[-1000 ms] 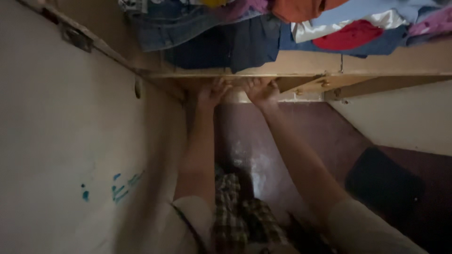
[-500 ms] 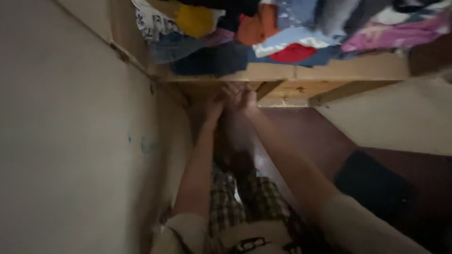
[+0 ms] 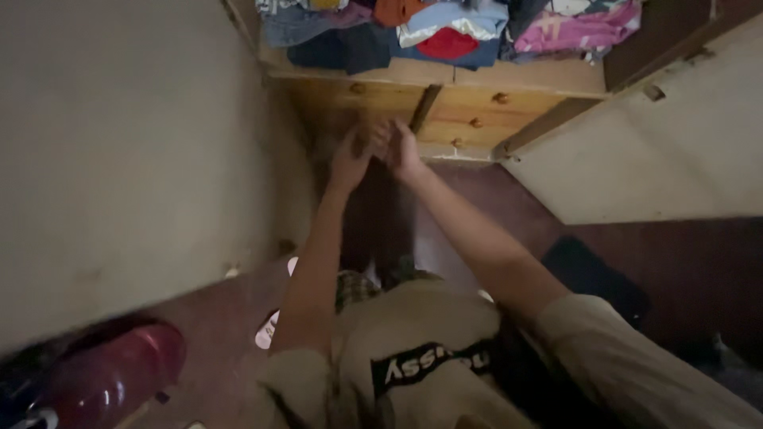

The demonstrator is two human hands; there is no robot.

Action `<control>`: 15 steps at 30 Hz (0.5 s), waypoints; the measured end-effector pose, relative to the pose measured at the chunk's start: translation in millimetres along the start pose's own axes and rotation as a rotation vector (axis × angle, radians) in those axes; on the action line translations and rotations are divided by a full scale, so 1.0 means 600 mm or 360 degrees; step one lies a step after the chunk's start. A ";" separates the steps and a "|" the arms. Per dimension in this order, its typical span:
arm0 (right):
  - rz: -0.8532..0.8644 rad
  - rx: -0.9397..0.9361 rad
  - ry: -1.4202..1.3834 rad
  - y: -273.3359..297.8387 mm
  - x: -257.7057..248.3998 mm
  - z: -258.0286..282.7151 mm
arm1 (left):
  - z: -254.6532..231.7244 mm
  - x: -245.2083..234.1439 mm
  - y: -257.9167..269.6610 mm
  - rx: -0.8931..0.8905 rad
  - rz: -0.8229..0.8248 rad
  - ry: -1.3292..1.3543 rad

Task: The person opens and closes multiple drawers in a wooden dresser, rummaging through contents such as clothes, boxes, and small items. They repeatedly open and close each drawer, sometimes rearranging items inside before closing.

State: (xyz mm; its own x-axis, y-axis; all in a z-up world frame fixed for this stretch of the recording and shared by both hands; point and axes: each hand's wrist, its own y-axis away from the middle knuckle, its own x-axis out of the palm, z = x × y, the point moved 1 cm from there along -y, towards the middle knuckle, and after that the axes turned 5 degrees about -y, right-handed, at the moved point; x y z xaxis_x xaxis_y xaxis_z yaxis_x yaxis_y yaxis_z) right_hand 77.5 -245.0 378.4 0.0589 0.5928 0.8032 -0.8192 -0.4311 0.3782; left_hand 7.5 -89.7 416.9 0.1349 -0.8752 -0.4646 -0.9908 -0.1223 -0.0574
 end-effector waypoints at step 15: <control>0.0266 -0.0238 0.0015 0.009 0.076 -0.049 | -0.038 0.035 -0.008 0.0137 -0.0092 0.0281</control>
State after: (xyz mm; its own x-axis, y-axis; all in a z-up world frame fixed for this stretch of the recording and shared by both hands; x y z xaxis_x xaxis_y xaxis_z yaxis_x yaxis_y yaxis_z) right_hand 59.1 -200.2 403.7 -0.0896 0.5280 0.8445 -0.8925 -0.4189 0.1672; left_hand 15.1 -118.3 427.3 0.1832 -0.9372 -0.2967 -0.9773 -0.1409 -0.1581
